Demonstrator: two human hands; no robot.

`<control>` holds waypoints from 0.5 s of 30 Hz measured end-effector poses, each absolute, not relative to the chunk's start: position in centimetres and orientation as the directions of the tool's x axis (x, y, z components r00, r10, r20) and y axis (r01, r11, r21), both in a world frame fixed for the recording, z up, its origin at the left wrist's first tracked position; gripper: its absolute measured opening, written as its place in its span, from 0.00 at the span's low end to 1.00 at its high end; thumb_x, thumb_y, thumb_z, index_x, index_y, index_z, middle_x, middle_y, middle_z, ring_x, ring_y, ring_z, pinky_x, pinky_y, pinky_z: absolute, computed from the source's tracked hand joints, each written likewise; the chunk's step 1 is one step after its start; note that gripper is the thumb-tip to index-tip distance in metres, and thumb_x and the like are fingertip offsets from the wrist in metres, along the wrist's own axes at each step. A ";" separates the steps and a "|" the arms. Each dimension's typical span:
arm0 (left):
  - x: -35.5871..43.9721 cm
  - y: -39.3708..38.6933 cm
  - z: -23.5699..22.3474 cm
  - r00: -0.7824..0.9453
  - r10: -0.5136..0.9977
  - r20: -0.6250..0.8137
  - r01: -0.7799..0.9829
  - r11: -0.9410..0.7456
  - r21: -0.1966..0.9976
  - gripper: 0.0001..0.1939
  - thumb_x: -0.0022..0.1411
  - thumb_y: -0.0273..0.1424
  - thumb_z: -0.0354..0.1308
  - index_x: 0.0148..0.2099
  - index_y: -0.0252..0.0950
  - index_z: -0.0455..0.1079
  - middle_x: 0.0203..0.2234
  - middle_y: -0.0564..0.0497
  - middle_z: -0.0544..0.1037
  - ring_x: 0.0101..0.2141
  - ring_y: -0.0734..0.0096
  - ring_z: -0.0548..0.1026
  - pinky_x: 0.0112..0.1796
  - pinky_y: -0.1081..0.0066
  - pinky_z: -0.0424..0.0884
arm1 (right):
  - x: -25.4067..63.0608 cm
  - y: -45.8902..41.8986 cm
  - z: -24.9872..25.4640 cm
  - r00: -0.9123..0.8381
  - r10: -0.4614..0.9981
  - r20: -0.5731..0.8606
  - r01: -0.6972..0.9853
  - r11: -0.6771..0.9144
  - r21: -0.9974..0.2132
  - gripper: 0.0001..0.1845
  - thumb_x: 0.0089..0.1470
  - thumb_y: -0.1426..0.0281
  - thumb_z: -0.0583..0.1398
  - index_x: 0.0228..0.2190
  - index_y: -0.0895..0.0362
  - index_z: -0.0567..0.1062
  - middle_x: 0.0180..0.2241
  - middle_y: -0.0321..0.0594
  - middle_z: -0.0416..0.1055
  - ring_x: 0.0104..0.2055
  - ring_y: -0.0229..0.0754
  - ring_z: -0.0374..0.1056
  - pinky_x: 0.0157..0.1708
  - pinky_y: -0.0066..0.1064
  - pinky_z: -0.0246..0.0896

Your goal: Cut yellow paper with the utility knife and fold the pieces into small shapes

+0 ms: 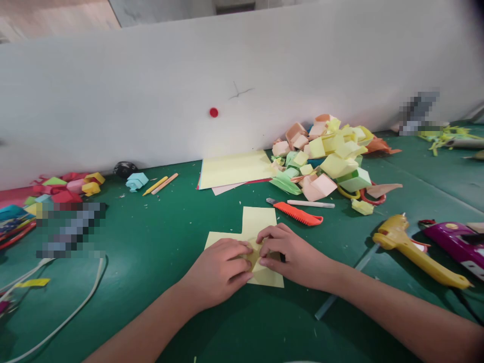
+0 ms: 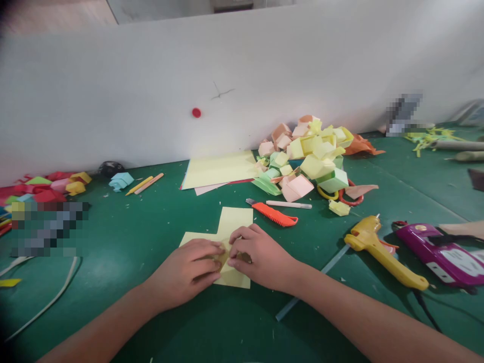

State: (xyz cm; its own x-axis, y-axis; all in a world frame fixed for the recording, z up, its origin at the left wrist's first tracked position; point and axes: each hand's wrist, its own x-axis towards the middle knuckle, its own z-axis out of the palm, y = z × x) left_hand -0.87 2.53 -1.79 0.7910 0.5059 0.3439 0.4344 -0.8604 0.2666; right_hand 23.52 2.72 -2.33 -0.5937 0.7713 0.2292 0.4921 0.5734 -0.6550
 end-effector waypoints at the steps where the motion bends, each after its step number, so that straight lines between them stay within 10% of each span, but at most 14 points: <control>1: -0.9 2.5 -1.8 0.790 0.509 0.341 0.437 -0.858 0.270 0.09 0.70 0.31 0.56 0.38 0.36 0.75 0.44 0.47 0.79 0.49 0.61 0.76 0.51 0.57 0.72 | 23.4 2.6 -2.3 -0.581 0.780 0.232 0.507 0.570 -0.647 0.01 0.60 0.71 0.63 0.35 0.53 0.76 0.47 0.41 0.71 0.48 0.46 0.63 0.51 0.42 0.62; 15: -0.3 2.3 -1.8 0.767 0.564 0.306 0.488 -0.823 0.293 0.07 0.69 0.31 0.57 0.38 0.37 0.73 0.41 0.48 0.80 0.49 0.61 0.76 0.50 0.59 0.71 | 22.7 2.5 -2.7 -0.548 0.789 0.278 0.546 0.589 -0.596 0.06 0.57 0.76 0.63 0.35 0.54 0.72 0.44 0.40 0.72 0.45 0.46 0.63 0.48 0.42 0.61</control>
